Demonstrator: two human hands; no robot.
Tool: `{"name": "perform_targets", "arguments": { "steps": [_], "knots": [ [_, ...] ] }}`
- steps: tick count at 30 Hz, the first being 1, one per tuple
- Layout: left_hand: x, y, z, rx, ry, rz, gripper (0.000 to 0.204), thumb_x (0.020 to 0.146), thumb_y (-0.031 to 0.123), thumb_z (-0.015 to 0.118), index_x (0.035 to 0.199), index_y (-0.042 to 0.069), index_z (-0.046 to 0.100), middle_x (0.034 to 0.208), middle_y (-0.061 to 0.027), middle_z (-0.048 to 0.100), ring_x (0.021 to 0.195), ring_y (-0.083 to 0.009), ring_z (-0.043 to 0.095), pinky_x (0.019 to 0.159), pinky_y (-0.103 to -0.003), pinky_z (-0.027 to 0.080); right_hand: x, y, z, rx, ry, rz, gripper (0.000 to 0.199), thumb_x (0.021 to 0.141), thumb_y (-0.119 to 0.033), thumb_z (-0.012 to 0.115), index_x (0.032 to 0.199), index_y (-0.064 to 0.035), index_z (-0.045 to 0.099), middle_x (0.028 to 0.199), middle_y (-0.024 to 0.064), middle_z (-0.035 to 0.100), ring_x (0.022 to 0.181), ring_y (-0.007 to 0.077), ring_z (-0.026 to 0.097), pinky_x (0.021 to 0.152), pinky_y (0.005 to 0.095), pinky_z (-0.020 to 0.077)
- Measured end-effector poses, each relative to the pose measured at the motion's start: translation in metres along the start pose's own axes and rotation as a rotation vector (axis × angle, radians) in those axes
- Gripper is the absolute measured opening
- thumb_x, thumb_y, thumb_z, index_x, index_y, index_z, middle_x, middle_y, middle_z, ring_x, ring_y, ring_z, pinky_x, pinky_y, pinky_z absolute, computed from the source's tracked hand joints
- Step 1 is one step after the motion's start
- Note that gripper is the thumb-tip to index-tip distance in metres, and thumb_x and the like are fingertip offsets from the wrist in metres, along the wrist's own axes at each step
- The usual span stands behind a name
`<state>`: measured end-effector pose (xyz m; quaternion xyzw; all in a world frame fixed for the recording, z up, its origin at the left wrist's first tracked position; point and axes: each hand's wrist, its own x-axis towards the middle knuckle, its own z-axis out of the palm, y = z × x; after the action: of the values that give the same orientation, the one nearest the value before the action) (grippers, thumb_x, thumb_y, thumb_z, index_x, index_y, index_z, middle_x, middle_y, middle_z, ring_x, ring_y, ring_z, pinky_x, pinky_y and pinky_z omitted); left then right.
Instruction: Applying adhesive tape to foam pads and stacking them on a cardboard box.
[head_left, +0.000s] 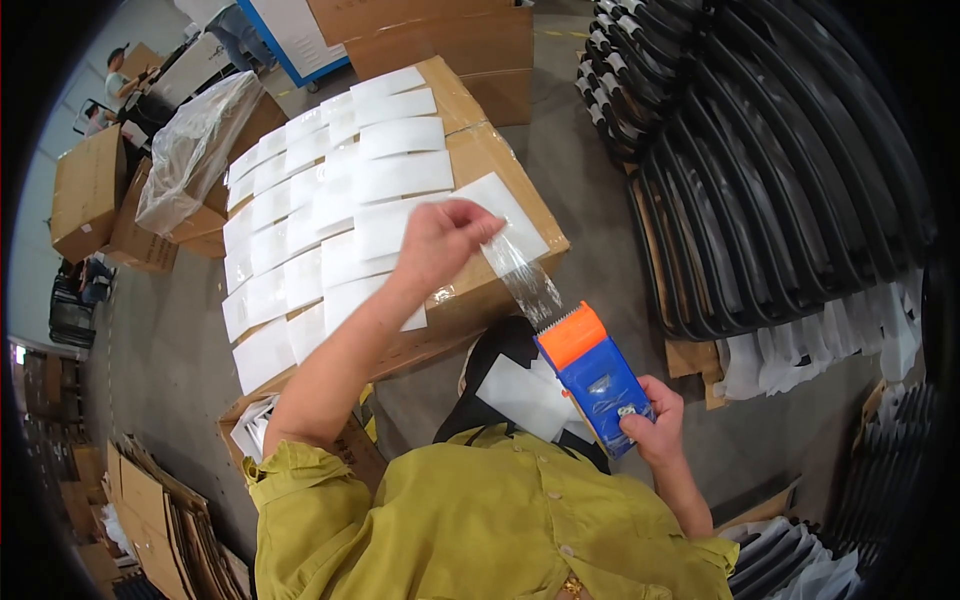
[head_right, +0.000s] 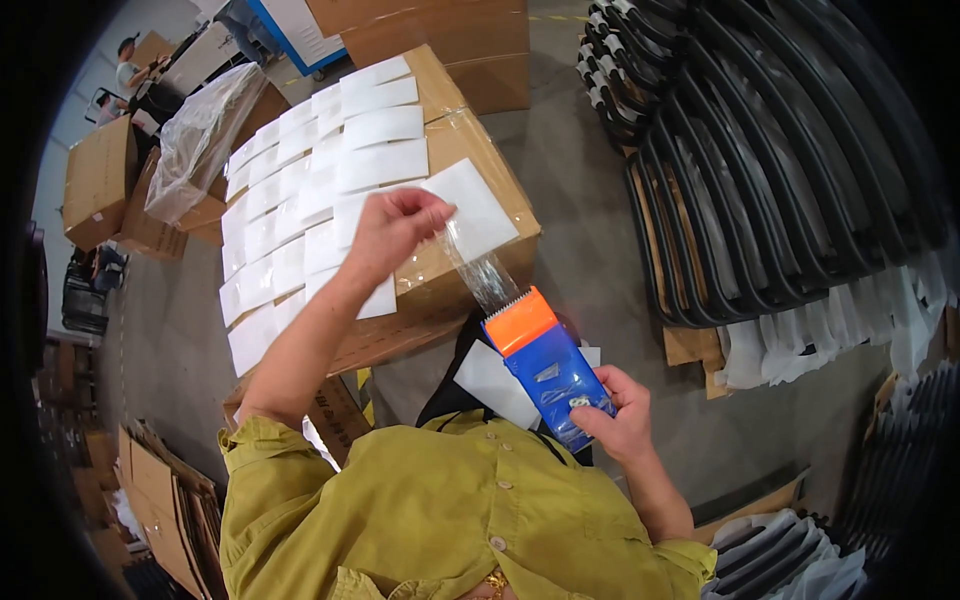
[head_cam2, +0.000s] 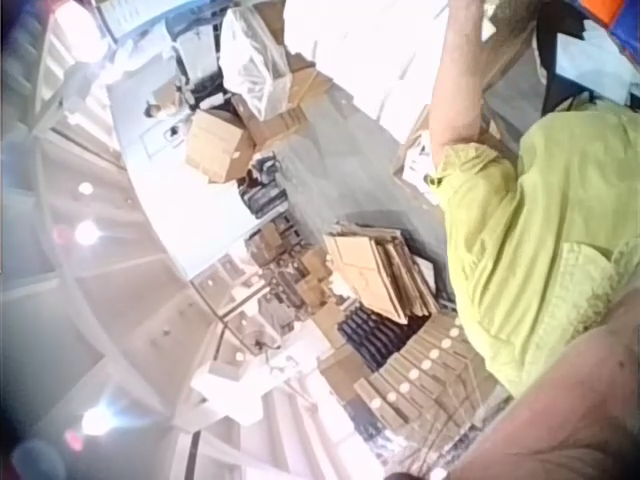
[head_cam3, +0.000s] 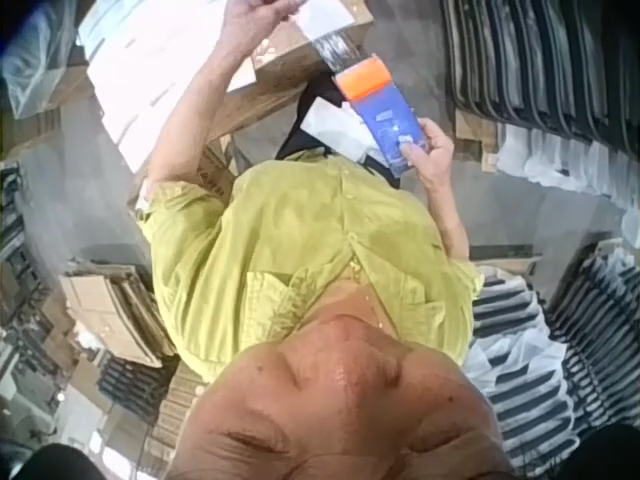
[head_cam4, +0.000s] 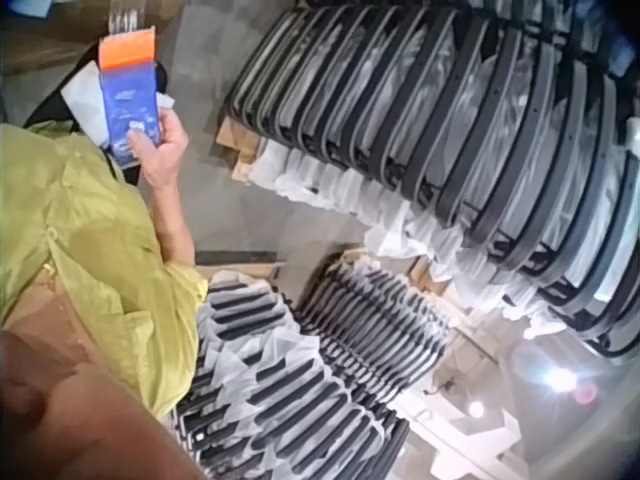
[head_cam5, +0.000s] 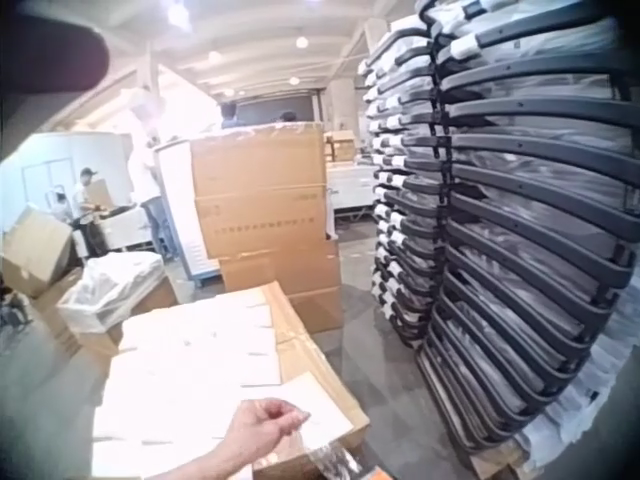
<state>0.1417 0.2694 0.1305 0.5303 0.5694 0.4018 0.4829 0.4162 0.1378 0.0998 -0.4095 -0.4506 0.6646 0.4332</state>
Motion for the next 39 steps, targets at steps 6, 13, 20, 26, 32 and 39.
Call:
{"name": "perform_targets", "arguments": {
  "steps": [6,13,20,26,32,39],
  "knots": [
    [0.051,-0.036,-0.005,0.656,0.377,0.545,0.01,0.069,0.021,0.066,0.071,0.012,0.065,0.104,-0.0088,0.05,0.089,-0.0235,0.049,0.07,-0.034,0.041,0.048,-0.011,0.017,-0.067,0.037,0.082,0.03,0.069,-0.02,0.064,0.087,0.003,0.054,0.076,0.004,0.058,0.065,0.0057,0.052,0.062,0.0185,0.0414],
    [0.06,-0.066,0.003,0.979,0.42,0.465,0.025,0.065,0.022,0.067,0.087,0.012,0.062,0.109,-0.0096,0.049,0.101,-0.0247,0.044,0.079,-0.035,0.035,0.078,-0.005,0.016,-0.095,0.053,0.13,0.027,0.071,-0.021,0.062,0.084,0.0021,0.056,0.074,0.0036,0.059,0.063,0.0051,0.052,0.06,0.0184,0.0408],
    [0.031,-0.038,0.002,0.726,0.6,0.655,0.053,0.071,0.011,0.063,0.117,0.003,0.037,0.108,-0.0184,0.049,0.096,-0.0273,0.05,0.076,-0.036,0.041,0.082,0.003,0.006,-0.086,0.072,0.167,0.035,0.071,-0.025,0.064,0.084,0.0061,0.057,0.074,0.0067,0.059,0.064,0.0073,0.052,0.059,0.02,0.0412],
    [-0.062,-0.057,0.024,-0.527,-0.127,-0.658,0.064,0.084,0.053,0.035,0.106,-0.006,0.041,0.087,-0.0162,0.058,0.077,-0.0209,0.058,0.068,-0.028,0.047,0.065,0.003,0.007,-0.028,0.059,0.174,0.033,0.069,-0.023,0.065,0.084,0.0056,0.056,0.073,0.0061,0.059,0.063,0.0071,0.052,0.058,0.0196,0.0413],
    [-0.036,-0.055,0.061,-0.711,-0.04,-0.538,0.044,0.082,0.038,0.051,0.104,0.0,0.048,0.095,-0.0107,0.057,0.086,-0.0196,0.057,0.075,-0.029,0.046,0.035,0.001,0.007,0.005,0.027,0.202,0.031,0.07,-0.021,0.066,0.085,0.0045,0.056,0.075,0.0063,0.059,0.063,0.0064,0.053,0.058,0.0191,0.0425],
    [-0.034,-0.041,0.069,-0.765,0.074,-0.333,0.029,0.081,0.022,0.056,0.105,0.007,0.049,0.096,-0.0059,0.057,0.085,-0.0155,0.056,0.074,-0.03,0.046,0.005,0.002,0.012,-0.013,0.057,0.106,0.03,0.072,-0.017,0.065,0.089,0.0046,0.054,0.077,0.0057,0.059,0.065,0.006,0.053,0.06,0.0202,0.0436]
  ]
}}
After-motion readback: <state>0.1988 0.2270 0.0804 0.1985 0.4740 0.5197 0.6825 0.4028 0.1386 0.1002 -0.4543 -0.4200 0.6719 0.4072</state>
